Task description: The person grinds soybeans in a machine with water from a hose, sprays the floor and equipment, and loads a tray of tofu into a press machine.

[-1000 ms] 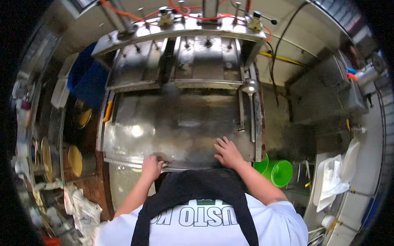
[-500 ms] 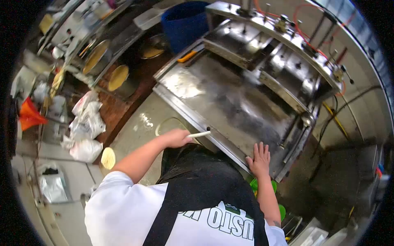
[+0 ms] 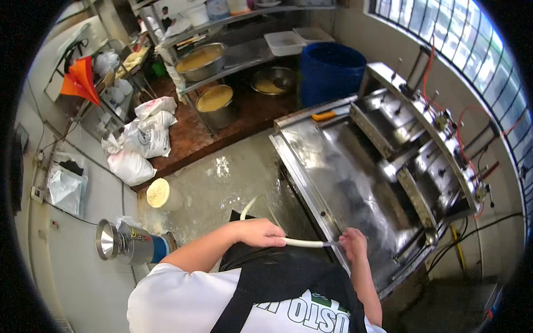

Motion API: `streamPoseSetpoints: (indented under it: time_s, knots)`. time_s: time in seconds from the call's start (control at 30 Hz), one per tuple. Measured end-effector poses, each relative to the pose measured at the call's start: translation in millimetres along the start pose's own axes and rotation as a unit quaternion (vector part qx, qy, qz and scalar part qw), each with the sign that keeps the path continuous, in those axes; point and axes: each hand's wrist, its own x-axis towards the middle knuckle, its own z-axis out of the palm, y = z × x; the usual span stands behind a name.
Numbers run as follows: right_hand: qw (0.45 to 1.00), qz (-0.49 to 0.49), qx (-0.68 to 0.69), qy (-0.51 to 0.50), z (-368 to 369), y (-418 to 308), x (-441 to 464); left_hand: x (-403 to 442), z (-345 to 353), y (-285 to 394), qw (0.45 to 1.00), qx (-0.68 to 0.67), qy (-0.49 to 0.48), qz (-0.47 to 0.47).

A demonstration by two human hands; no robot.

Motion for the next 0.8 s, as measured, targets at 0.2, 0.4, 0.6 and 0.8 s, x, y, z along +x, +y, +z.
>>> streamPoseSetpoints:
  time_s: [0.2, 0.4, 0.6, 0.8]
  knots:
    - [0.98, 0.099, 0.062, -0.159, 113, -12, 23, -41, -37, -42, 0.999, -0.006, 0.031, -0.011]
    - [0.966, 0.138, 0.015, -0.217, 189, -7, 52, -76, -50, -90, 0.982, -0.042, 0.172, -0.064]
    - [0.951, 0.131, -0.158, -0.233, 276, 22, 75, -128, -41, -173, 0.944, -0.062, 0.262, -0.188]
    - [0.879, 0.137, -0.37, -0.268, 365, 57, 104, -192, 7, -256, 0.81, -0.148, 0.292, -0.486]
